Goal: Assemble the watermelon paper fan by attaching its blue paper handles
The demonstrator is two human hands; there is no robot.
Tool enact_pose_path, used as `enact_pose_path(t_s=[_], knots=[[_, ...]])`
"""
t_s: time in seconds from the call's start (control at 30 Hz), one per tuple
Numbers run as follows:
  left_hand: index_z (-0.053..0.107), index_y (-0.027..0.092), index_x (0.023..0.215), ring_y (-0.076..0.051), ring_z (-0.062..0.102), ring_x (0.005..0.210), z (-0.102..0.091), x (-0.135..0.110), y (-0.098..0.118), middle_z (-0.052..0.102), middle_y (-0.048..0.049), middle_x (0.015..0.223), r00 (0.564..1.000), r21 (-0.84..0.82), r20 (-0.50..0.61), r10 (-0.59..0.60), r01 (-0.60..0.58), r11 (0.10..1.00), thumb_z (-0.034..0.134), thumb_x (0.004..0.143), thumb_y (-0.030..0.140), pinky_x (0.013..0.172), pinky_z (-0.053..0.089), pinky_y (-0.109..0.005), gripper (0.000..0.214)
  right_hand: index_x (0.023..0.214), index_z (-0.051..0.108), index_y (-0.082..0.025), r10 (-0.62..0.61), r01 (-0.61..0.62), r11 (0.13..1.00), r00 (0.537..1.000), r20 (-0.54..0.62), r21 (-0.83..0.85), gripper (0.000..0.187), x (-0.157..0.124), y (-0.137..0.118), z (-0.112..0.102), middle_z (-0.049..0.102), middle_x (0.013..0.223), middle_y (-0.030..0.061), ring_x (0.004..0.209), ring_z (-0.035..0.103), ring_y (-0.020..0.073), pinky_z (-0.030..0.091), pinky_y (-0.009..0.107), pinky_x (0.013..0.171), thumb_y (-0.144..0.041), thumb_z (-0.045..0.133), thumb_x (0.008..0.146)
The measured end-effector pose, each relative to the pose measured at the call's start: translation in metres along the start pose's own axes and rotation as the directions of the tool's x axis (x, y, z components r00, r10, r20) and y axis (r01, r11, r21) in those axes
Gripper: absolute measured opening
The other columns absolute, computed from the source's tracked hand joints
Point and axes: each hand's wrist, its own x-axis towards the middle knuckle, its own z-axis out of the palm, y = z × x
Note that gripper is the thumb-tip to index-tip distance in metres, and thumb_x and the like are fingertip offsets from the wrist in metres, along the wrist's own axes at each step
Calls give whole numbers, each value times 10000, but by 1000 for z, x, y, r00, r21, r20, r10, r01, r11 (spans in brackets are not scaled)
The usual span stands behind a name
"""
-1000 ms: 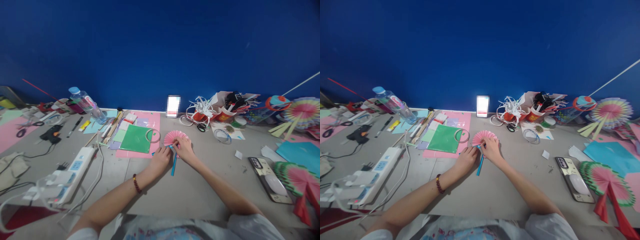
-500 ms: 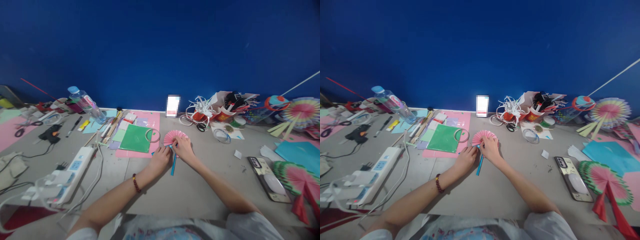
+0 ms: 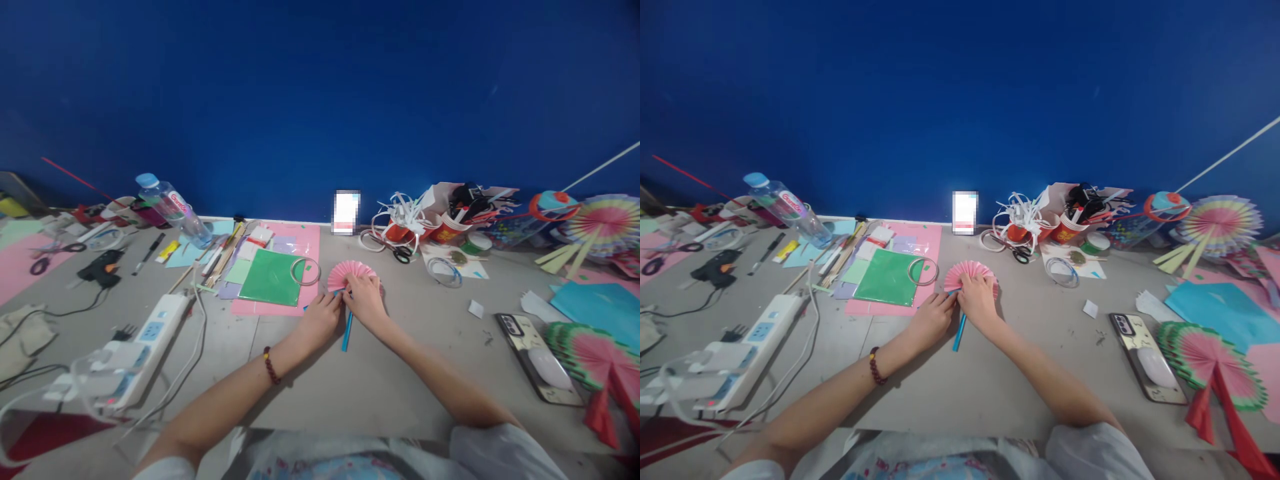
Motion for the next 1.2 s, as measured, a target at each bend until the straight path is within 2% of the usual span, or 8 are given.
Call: enact_pose_path(t_s=[0.1, 0.27, 0.37, 0.43, 0.53, 0.73, 0.93, 1.2], knots=[[598, 73, 1121, -248, 558, 975, 0, 1, -3, 621, -154, 1089, 1000, -43, -7, 22, -23, 999, 453, 869, 78, 799, 458, -393, 291, 953, 598, -179, -35, 34, 998, 999, -10, -52, 161, -2, 0, -2, 671, 822, 85, 874, 528, 259, 270, 372, 798, -137, 515, 822], [588, 63, 1143, -249, 562, 972, 0, 1, -3, 611, -165, 1132, 999, -26, -11, 33, -33, 999, 452, 861, 83, 781, 458, -392, 314, 933, 618, -176, -84, 70, 982, 994, -73, -176, 120, -8, 6, -9, 653, 913, 106, 916, 496, 270, 270, 377, 797, -180, 521, 862], [596, 54, 1134, -259, 562, 996, -2, 1, -2, 606, -173, 1158, 999, -16, -7, 39, -39, 999, 462, 861, 98, 794, 454, -396, 307, 903, 655, -182, -160, 153, 970, 987, -26, -188, 153, -16, 10, -14, 647, 918, 98, 917, 489, 266, 284, 373, 783, -152, 510, 862], [602, 56, 1122, -260, 565, 1006, -2, 1, -2, 602, -178, 1166, 999, -33, -5, 33, -33, 999, 468, 855, 93, 798, 455, -397, 301, 965, 672, -184, -219, 219, 961, 976, 17, -172, 209, -22, 10, -14, 649, 925, 91, 915, 490, 260, 295, 376, 792, -127, 504, 856], [598, 68, 1132, -256, 564, 1018, -2, 1, -2, 592, -178, 1185, 1000, -59, -4, 20, -20, 998, 443, 860, 76, 803, 464, -399, 313, 1157, 635, -175, -276, 278, 946, 961, 35, -170, 330, -30, 8, -13, 648, 1004, 106, 951, 486, 266, 307, 389, 815, -131, 504, 858], [571, 80, 1172, -255, 560, 1019, -1, 1, -2, 601, -164, 1146, 1000, -35, 6, 20, -20, 999, 433, 881, 87, 815, 468, -406, 321, 1196, 627, -158, -277, 277, 941, 960, 25, -195, 348, -32, 3, -12, 631, 1094, 133, 984, 481, 285, 316, 414, 846, -195, 507, 872], [558, 76, 1168, -247, 562, 1009, 1, 0, -1, 615, -144, 1097, 1000, -6, -6, 22, -22, 1000, 456, 887, 93, 804, 457, -387, 299, 1158, 657, -173, -294, 282, 948, 953, -72, -149, 315, -36, 9, -5, 657, 1107, 113, 1004, 503, 261, 311, 396, 877, -206, 473, 905], [553, 57, 1185, -252, 556, 1020, 0, 0, -2, 607, -153, 1147, 1000, -14, -5, 25, -26, 1000, 447, 876, 70, 816, 458, -381, 327, 1153, 659, -183, -263, 252, 951, 964, -42, -181, 313, -34, 8, -6, 662, 1080, 106, 979, 503, 269, 296, 413, 862, -209, 476, 900]])
